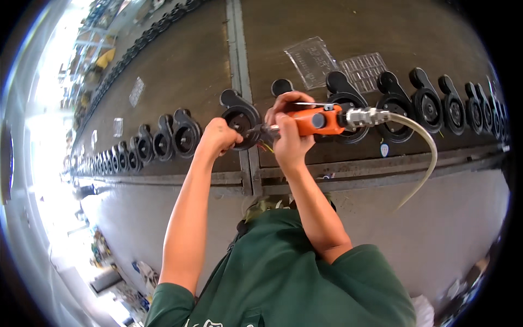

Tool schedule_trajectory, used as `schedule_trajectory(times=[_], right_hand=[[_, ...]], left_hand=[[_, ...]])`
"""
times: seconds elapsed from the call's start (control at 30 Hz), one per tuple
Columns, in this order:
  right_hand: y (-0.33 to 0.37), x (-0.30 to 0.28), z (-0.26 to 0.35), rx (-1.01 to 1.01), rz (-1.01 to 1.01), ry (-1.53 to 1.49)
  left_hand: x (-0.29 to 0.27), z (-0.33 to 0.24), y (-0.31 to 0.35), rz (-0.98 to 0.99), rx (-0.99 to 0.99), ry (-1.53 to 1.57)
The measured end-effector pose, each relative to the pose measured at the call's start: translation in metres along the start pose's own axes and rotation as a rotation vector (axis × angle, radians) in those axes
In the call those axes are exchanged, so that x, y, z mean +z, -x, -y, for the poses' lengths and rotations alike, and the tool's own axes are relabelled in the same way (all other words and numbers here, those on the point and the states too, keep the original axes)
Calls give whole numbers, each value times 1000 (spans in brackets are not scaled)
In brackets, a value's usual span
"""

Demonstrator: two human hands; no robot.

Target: The person assembles several black plastic fan housings along a production line using a pneumatic screwdriver. The person secures components inside each housing and then moves to the next one in the row.

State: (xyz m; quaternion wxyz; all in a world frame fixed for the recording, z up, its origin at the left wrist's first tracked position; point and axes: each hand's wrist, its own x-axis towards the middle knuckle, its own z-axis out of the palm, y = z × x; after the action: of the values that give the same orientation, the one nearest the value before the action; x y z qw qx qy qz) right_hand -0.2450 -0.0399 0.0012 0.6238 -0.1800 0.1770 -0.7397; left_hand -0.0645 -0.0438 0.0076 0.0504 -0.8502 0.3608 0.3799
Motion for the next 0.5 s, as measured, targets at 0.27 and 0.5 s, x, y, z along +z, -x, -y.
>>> schedule_trajectory(times=[0.27, 0.5], right_hand=[[5, 2, 37, 55, 11, -36], [-5, -21, 68, 32, -35, -58]], left_hand=[[-12, 21, -32, 427, -309, 128], [2, -12, -42, 562, -503, 22]])
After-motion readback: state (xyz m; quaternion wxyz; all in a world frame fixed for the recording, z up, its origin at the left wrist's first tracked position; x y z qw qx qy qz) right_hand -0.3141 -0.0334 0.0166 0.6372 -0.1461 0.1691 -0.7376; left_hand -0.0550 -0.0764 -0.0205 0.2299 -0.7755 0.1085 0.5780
